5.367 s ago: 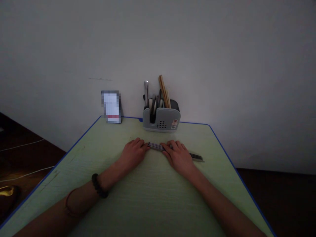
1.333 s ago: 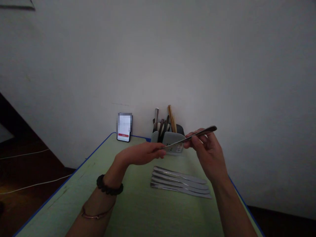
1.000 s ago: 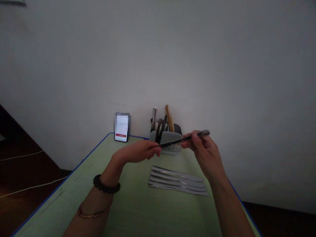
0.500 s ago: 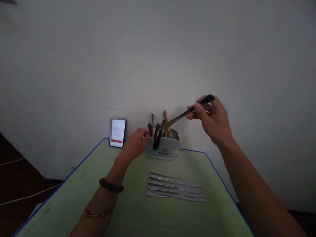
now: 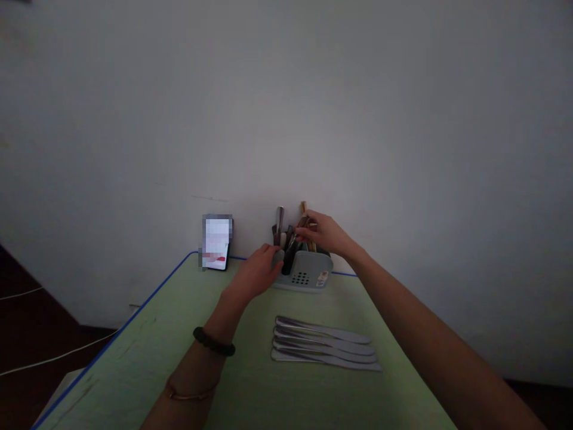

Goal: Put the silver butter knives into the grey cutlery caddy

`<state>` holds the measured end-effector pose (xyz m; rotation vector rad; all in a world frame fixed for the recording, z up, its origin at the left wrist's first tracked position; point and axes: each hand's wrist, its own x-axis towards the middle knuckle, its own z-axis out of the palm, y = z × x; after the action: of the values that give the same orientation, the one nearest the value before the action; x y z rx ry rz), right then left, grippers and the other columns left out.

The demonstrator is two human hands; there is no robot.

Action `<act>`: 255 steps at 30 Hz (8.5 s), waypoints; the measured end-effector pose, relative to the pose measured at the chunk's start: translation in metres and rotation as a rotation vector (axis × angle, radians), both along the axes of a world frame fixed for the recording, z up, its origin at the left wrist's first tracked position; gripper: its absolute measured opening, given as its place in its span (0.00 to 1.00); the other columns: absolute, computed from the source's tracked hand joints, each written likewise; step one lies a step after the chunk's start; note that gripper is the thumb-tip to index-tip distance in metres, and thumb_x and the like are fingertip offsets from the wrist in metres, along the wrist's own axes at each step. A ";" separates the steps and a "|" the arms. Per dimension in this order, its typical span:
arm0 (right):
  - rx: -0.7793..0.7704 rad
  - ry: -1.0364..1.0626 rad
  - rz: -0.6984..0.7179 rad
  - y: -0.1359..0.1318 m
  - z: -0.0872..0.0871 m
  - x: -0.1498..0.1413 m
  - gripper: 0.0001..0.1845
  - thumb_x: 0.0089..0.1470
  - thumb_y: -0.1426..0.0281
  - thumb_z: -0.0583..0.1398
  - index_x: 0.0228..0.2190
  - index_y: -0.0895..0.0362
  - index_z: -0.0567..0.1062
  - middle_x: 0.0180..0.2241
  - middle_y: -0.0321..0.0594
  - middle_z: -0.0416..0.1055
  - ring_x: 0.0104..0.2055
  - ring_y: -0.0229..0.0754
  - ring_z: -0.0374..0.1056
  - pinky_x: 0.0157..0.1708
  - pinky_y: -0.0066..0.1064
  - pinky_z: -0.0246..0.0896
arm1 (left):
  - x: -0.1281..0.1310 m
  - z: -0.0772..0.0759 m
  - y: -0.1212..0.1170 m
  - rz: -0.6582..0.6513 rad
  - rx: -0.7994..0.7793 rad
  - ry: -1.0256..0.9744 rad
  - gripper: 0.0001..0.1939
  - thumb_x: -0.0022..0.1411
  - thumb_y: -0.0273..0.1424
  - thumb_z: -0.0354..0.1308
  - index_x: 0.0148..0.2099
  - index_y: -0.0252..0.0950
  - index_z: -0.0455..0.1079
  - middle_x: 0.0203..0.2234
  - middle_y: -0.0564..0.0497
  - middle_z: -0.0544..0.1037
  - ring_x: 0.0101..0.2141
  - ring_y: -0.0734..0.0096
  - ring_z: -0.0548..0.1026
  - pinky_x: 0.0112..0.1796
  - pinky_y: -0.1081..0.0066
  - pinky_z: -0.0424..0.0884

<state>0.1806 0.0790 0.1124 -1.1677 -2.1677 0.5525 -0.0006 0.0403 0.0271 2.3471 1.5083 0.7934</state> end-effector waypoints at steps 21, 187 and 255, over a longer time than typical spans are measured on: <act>0.152 -0.609 -0.232 -0.008 0.010 -0.005 0.07 0.53 0.68 0.61 0.34 0.58 0.76 0.35 0.45 0.76 0.38 0.43 0.71 0.37 0.30 0.62 | 0.000 -0.003 0.002 0.001 0.006 0.059 0.20 0.64 0.32 0.49 0.56 0.31 0.62 0.49 0.40 0.71 0.42 0.62 0.74 0.47 0.64 0.68; -0.561 -0.184 0.232 -0.067 -0.149 0.068 0.18 0.52 0.64 0.57 0.43 0.59 0.76 0.32 0.37 0.73 0.33 0.38 0.65 0.32 0.27 0.59 | 0.003 -0.106 -0.056 -0.308 0.062 0.067 0.14 0.63 0.31 0.50 0.49 0.43 0.72 0.39 0.47 0.69 0.42 0.63 0.66 0.45 0.61 0.65; -0.667 -0.126 -0.076 -0.057 -0.139 0.127 0.15 0.53 0.67 0.56 0.40 0.62 0.76 0.38 0.44 0.75 0.38 0.39 0.69 0.41 0.30 0.64 | -0.002 -0.108 -0.051 -0.386 0.099 0.079 0.16 0.64 0.30 0.50 0.52 0.35 0.68 0.48 0.44 0.72 0.49 0.63 0.67 0.51 0.60 0.65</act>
<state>0.3080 0.0217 -0.0269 -1.6506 -2.0844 1.2579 -0.0027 -0.0107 -0.0811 2.6517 1.0073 0.6962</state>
